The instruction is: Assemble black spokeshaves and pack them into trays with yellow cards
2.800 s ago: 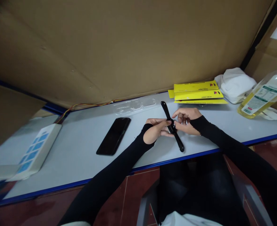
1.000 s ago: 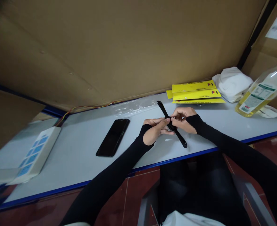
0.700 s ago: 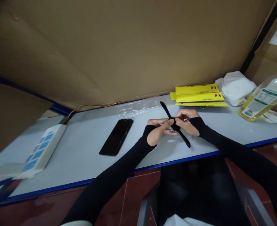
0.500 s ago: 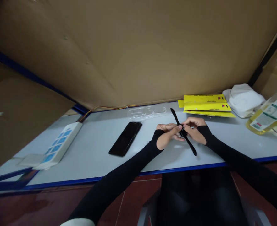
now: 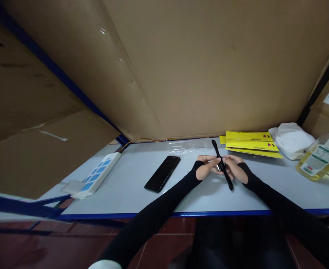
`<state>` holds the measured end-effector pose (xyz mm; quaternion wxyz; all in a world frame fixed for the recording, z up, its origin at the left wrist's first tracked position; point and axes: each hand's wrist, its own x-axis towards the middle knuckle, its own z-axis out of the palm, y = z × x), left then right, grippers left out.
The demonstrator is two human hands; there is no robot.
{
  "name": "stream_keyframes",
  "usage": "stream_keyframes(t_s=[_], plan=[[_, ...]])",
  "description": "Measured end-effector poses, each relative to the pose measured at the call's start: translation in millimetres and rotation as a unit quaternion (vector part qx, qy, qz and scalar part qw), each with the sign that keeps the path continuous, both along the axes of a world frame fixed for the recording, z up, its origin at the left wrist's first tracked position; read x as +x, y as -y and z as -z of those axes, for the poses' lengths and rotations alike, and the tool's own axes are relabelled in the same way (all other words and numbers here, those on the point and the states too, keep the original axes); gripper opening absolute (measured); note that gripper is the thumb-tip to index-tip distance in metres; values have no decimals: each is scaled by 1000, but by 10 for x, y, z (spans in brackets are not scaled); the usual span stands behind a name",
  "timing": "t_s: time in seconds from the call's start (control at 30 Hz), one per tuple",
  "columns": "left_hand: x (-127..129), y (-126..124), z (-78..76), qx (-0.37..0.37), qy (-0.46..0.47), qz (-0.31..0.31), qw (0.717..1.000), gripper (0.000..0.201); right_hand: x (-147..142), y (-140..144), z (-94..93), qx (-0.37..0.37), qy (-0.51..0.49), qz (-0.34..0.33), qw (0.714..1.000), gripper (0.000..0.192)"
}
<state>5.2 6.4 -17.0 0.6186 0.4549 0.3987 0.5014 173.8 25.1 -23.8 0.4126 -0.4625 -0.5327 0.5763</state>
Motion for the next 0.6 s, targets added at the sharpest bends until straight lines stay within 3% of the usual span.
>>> stream_keyframes(t_s=[0.17,0.3,0.4,0.47,0.5,0.6], plan=[[29,-37,31,19,-5,-38,999,66,-91,69,-33,3,14,-43,999,53],[-31,-118,-47,111,-129,-121,978,55,-93,78,-26,-34,0,-32,999,48],[-258,-277,-196,143,-337,-185,912,43,-61,32,-2,-56,3,11,998,39],[-462,-395,-284,147,-504,-238,817,27,-44,-11,7,-66,8,40,997,33],[-563,-444,-311,141,-569,-257,768,32,-42,-32,8,-70,10,53,996,31],[-815,-540,-314,109,-627,-276,720,56,-55,-72,2,-80,17,69,994,29]])
